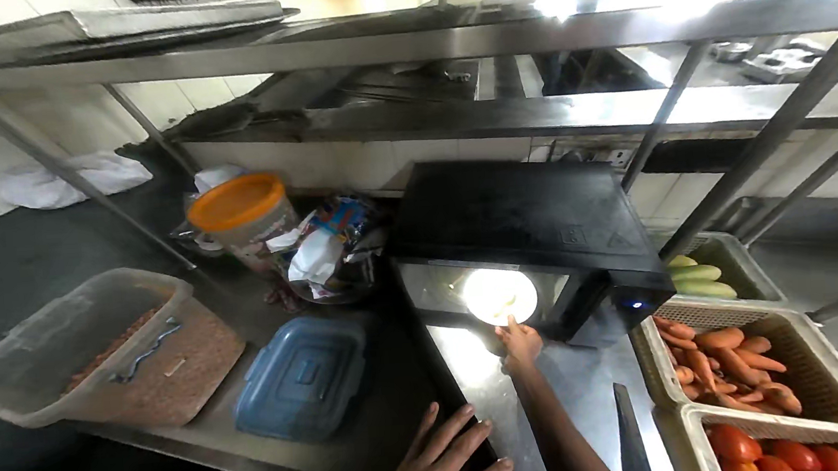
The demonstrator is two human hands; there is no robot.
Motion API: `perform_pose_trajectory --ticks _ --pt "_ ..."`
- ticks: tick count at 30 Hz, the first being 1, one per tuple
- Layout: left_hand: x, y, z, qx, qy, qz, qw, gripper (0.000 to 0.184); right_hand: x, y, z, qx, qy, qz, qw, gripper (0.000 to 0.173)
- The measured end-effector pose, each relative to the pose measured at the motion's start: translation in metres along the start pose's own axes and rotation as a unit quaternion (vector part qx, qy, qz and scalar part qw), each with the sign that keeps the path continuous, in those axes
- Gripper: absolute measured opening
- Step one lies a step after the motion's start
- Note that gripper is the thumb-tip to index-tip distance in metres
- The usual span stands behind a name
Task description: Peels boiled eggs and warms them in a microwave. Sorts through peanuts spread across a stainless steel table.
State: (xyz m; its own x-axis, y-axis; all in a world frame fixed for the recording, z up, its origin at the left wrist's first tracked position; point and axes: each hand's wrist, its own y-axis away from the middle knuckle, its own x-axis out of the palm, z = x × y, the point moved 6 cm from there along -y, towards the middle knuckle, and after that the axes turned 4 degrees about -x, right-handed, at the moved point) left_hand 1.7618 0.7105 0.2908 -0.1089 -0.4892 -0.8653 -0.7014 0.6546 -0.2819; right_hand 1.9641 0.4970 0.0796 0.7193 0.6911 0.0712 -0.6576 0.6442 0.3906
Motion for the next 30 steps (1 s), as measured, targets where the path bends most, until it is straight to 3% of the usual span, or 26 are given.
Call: perform_pose_trajectory --ticks 2,5,8,11,14,17,23,27,30 --pt "0.003 -0.009 -0.003 0.012 -0.011 -0.012 1.000 0.044 0.005 -0.005 0.004 -0.004 0.017 0.017 1.000 0.027" --pt "0.010 -0.025 -0.004 0.029 -0.013 -0.030 0.999 0.042 0.007 -0.008 0.012 -0.010 0.004 0.109 0.994 0.024" --pt "0.019 -0.046 -0.002 0.054 -0.029 -0.064 0.996 0.039 -0.026 -0.002 0.021 -0.012 -0.019 0.126 0.992 0.028" --pt "0.032 -0.083 -0.002 0.069 -0.062 -0.090 0.992 0.038 -0.103 0.000 0.026 -0.053 -0.044 0.069 0.995 0.030" --pt "0.048 -0.133 -0.002 0.068 -0.092 -0.108 0.988 0.040 -0.191 0.006 0.018 -0.084 -0.038 -0.072 0.993 0.026" --pt "0.066 -0.186 0.005 0.044 -0.107 -0.129 0.985 0.042 -0.238 0.015 0.004 -0.070 -0.020 -0.135 0.988 0.021" --pt "0.083 -0.260 0.027 -0.014 -0.169 -0.108 0.980 0.055 -0.222 0.021 0.003 -0.028 -0.034 -0.064 0.997 0.025" --pt "0.085 -0.274 0.034 -0.033 -0.205 -0.065 0.976 0.055 -0.199 0.008 0.010 0.003 -0.072 -0.042 0.996 0.028" --pt "0.081 -0.268 0.034 -0.016 -0.189 -0.049 0.981 0.067 -0.189 -0.003 0.022 -0.008 -0.131 -0.061 0.989 0.037"
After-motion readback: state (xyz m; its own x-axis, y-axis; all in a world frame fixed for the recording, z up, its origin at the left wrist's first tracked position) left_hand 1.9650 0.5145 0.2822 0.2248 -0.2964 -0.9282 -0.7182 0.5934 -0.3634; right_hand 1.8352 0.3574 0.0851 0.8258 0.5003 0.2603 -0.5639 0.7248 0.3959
